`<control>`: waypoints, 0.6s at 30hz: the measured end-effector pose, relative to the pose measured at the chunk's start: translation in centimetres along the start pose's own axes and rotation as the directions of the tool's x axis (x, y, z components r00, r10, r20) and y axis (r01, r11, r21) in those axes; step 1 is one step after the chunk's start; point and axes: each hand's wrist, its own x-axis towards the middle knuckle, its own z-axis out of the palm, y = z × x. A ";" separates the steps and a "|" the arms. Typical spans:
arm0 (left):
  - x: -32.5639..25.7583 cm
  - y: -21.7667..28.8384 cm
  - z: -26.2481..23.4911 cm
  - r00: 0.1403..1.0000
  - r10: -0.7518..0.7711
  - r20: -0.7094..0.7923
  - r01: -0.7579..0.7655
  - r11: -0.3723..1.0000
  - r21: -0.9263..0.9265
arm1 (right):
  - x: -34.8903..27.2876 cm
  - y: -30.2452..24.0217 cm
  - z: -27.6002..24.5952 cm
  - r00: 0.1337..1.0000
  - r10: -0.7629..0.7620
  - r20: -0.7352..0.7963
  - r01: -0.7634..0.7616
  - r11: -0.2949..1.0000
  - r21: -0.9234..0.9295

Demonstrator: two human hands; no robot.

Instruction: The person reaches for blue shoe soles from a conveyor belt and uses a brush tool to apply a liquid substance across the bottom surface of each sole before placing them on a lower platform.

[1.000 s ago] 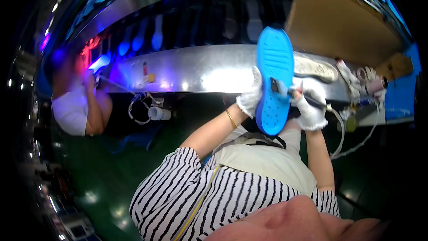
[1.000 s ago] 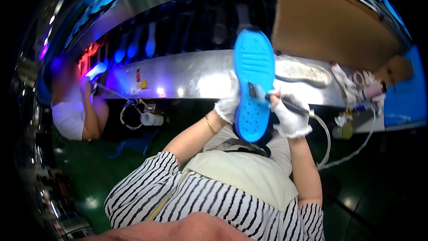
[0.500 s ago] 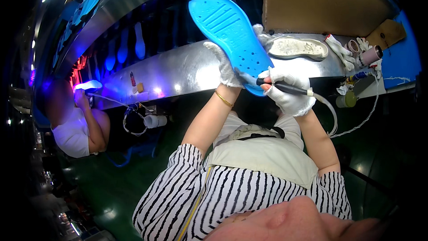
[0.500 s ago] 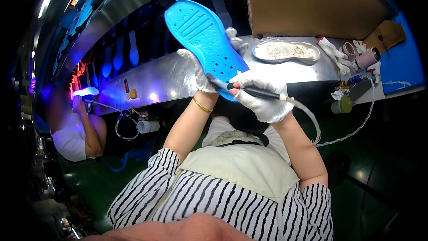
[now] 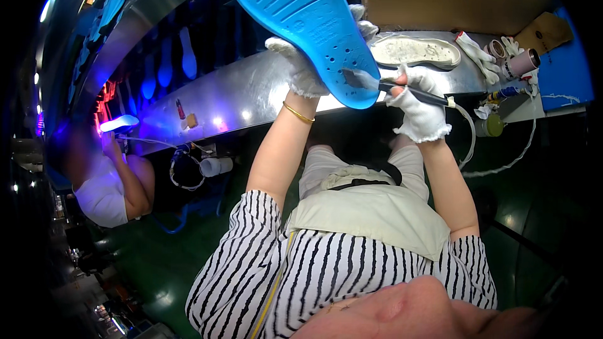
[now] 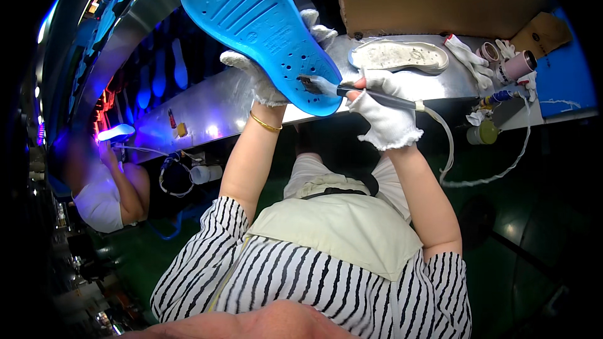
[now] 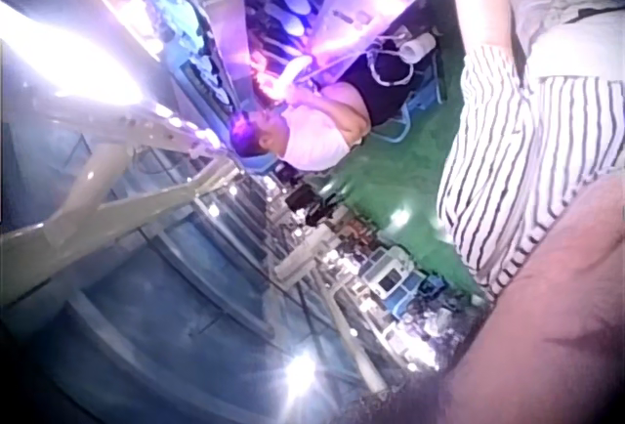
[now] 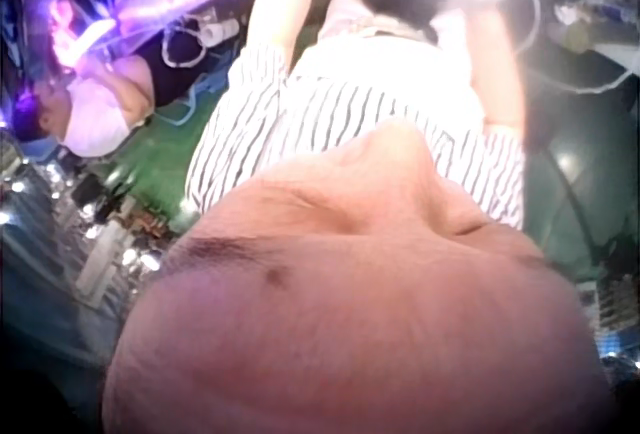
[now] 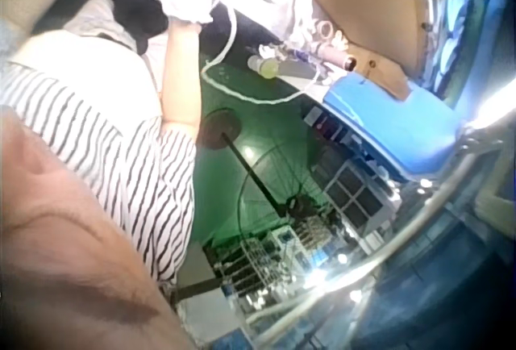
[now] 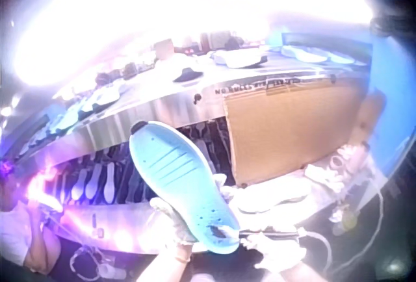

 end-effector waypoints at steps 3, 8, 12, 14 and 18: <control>0.7 0.3 -0.5 0.997 -0.059 0.055 0.052 0.992 0.114 | 0.5 -0.9 -0.3 0.988 0.069 0.136 -0.036 0.972 -0.233; 1.7 1.1 -0.5 0.971 -0.237 0.025 0.199 0.861 0.468 | 2.2 -3.3 -1.5 0.822 0.468 0.325 -0.363 0.870 -0.334; 2.1 1.2 -0.4 0.940 -0.337 -0.045 0.309 0.789 0.531 | 1.8 -3.8 -0.3 0.918 0.277 0.283 -0.225 0.953 -0.203; 2.4 1.3 -0.2 0.915 -0.383 -0.127 0.391 0.762 0.516 | 2.0 -3.7 0.9 0.952 0.133 0.276 0.038 0.842 -0.538; 2.9 1.3 -1.0 0.826 -0.504 -0.251 0.559 0.680 0.474 | 2.2 -3.5 1.1 0.906 0.139 0.399 0.154 0.770 -0.619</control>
